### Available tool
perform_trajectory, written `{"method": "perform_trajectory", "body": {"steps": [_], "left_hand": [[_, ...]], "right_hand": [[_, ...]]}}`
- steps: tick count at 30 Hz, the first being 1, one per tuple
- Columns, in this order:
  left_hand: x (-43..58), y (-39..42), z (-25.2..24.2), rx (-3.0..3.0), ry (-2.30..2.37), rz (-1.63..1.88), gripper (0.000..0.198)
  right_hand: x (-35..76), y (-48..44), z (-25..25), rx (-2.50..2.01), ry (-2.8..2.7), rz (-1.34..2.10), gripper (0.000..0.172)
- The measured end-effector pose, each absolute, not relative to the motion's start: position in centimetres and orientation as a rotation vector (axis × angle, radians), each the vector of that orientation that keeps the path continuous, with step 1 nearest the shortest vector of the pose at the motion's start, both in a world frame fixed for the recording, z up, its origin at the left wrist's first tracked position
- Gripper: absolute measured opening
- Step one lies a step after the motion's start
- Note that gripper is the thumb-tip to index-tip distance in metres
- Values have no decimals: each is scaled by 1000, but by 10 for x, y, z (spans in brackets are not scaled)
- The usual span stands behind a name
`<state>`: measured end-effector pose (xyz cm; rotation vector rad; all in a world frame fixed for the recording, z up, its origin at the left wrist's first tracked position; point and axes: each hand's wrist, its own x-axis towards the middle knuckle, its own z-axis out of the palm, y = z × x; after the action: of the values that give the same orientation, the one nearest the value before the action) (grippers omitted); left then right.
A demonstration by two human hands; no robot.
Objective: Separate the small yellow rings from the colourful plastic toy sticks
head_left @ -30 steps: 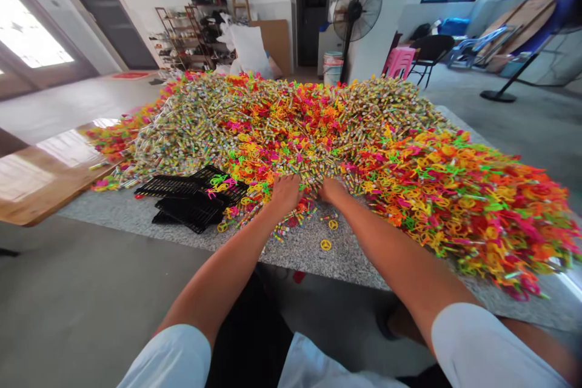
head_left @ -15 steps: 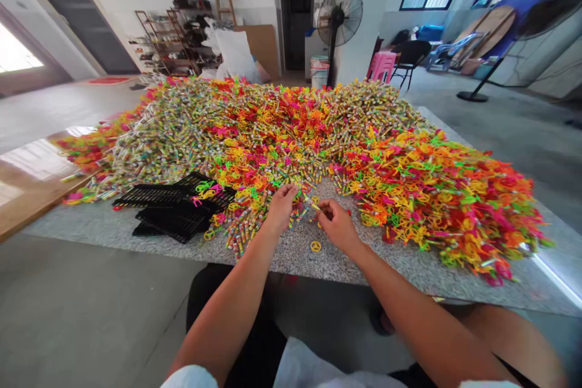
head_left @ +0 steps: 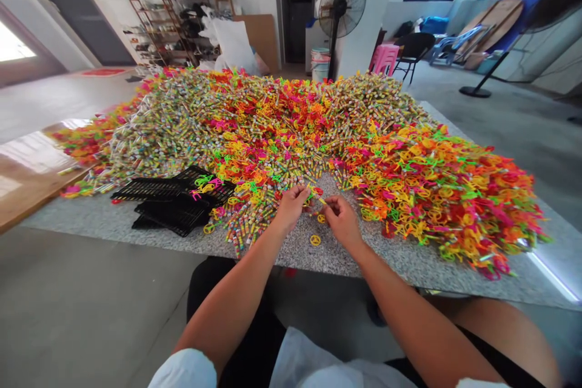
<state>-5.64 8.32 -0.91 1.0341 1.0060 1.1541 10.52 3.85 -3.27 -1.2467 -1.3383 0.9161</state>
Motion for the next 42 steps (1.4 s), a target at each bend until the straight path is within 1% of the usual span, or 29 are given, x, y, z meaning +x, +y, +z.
{"method": "perform_trajectory", "body": {"steps": [11, 19, 24, 27, 31, 34, 38, 40, 42], "left_hand": [[-53, 81, -12, 1053, 1060, 1185, 35], [-49, 77, -8, 993, 1036, 1205, 37], [-51, 74, -6, 892, 891, 1075, 43], [-51, 70, -5, 907, 908, 972, 48], [-47, 66, -5, 1016, 943, 984, 44], [-44, 65, -6, 989, 937, 1000, 42], [-42, 61, -4, 950, 963, 935, 40], [-40, 64, -3, 942, 1056, 958, 41], [-39, 71, -3, 993, 1140, 843, 44]], "right_hand": [[107, 32, -37, -1178, -1529, 814, 38], [102, 31, -29, -1212, -1468, 920, 43], [102, 35, -28, -1229, -1411, 869, 43], [104, 37, -27, -1247, -1397, 820, 44], [109, 38, -28, -1222, -1432, 847, 44], [113, 41, -27, -1228, -1457, 882, 43], [113, 38, -17, -1320, -1543, 789, 40], [112, 36, -16, -1337, -1600, 775, 42], [114, 37, -20, -1339, -1610, 749, 42]]}}
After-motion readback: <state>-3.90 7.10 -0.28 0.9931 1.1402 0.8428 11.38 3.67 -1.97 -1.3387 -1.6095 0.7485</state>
